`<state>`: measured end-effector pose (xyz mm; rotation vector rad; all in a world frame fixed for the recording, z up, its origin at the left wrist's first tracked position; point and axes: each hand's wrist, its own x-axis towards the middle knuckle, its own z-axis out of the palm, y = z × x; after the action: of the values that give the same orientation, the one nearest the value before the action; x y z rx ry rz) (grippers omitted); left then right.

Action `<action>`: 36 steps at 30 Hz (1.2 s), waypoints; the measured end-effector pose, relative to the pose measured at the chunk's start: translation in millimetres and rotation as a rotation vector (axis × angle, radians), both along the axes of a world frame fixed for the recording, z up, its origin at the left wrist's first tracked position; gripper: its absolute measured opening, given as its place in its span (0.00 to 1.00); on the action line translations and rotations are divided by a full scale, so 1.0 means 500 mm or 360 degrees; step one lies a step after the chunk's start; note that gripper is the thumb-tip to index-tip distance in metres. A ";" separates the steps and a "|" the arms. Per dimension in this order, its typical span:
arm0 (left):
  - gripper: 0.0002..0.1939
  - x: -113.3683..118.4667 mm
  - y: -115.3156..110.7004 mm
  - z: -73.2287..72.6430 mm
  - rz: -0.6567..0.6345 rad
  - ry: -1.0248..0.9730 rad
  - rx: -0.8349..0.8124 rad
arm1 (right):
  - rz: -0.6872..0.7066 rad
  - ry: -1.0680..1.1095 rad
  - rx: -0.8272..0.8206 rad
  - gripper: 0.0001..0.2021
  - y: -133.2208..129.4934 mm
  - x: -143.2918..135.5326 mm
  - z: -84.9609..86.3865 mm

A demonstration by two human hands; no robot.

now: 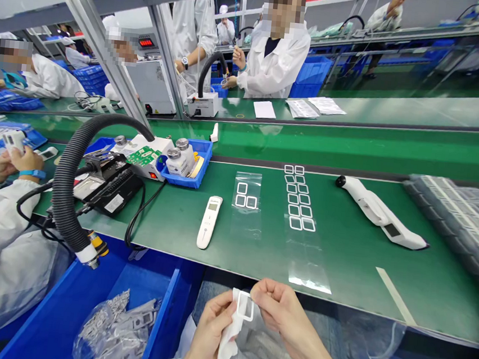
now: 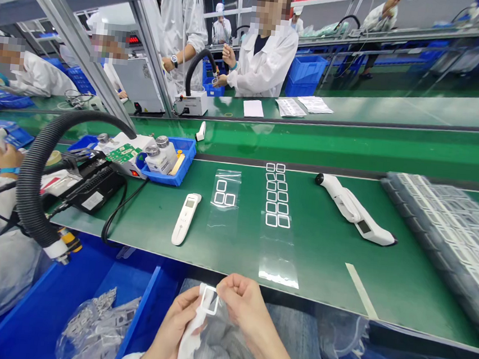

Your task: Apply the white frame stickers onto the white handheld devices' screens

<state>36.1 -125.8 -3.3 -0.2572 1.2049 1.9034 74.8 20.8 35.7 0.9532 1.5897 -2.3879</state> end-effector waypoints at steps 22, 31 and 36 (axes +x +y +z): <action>0.16 -0.001 -0.020 0.008 0.0024 -0.0141 0.0049 | -0.0062 0.0035 0.0129 0.21 0.019 0.012 -0.020; 0.21 -0.001 -0.027 -0.001 0.0124 -0.0179 -0.0079 | -0.0131 -0.0042 0.0106 0.18 0.031 0.019 -0.040; 0.19 -0.002 -0.026 0.005 0.0123 -0.0183 -0.0041 | -0.0122 -0.0061 0.0080 0.16 0.032 0.020 -0.035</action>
<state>34.9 -138.6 -0.8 -0.4267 1.1574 1.9129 84.9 36.7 18.1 1.0813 1.6355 -2.3743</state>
